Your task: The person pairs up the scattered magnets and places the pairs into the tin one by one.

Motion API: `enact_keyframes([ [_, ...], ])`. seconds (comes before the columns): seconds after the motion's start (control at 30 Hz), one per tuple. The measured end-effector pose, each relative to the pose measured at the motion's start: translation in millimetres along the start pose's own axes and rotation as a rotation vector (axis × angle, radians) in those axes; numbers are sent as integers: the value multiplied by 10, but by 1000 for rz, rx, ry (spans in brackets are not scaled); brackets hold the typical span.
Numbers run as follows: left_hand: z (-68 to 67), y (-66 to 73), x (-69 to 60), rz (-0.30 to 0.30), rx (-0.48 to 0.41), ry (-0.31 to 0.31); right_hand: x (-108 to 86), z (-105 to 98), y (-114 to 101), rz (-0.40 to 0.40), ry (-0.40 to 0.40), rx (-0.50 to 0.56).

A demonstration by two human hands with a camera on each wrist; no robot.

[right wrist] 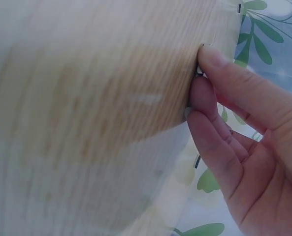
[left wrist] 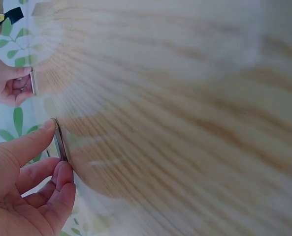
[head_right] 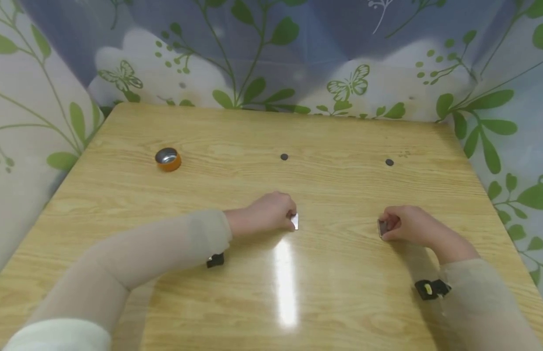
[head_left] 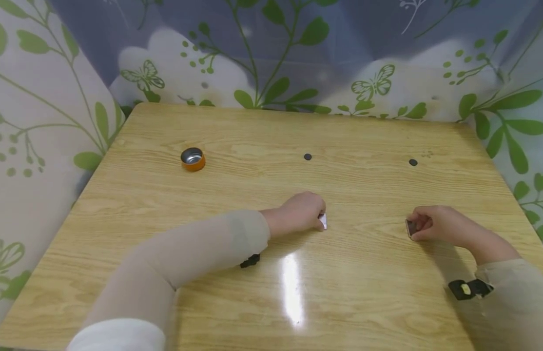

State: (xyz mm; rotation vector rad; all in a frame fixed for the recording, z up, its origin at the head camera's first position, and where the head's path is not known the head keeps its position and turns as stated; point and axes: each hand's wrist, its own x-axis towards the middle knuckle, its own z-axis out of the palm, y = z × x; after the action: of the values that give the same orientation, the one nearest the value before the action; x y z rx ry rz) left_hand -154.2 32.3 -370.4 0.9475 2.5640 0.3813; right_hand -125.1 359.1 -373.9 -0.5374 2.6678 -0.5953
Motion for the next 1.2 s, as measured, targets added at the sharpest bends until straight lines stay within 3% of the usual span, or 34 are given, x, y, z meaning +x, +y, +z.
enact_keyframes([
  [1.2,78,263,160,-6,19,-9,27,35,-68,-34,-4,-30],
])
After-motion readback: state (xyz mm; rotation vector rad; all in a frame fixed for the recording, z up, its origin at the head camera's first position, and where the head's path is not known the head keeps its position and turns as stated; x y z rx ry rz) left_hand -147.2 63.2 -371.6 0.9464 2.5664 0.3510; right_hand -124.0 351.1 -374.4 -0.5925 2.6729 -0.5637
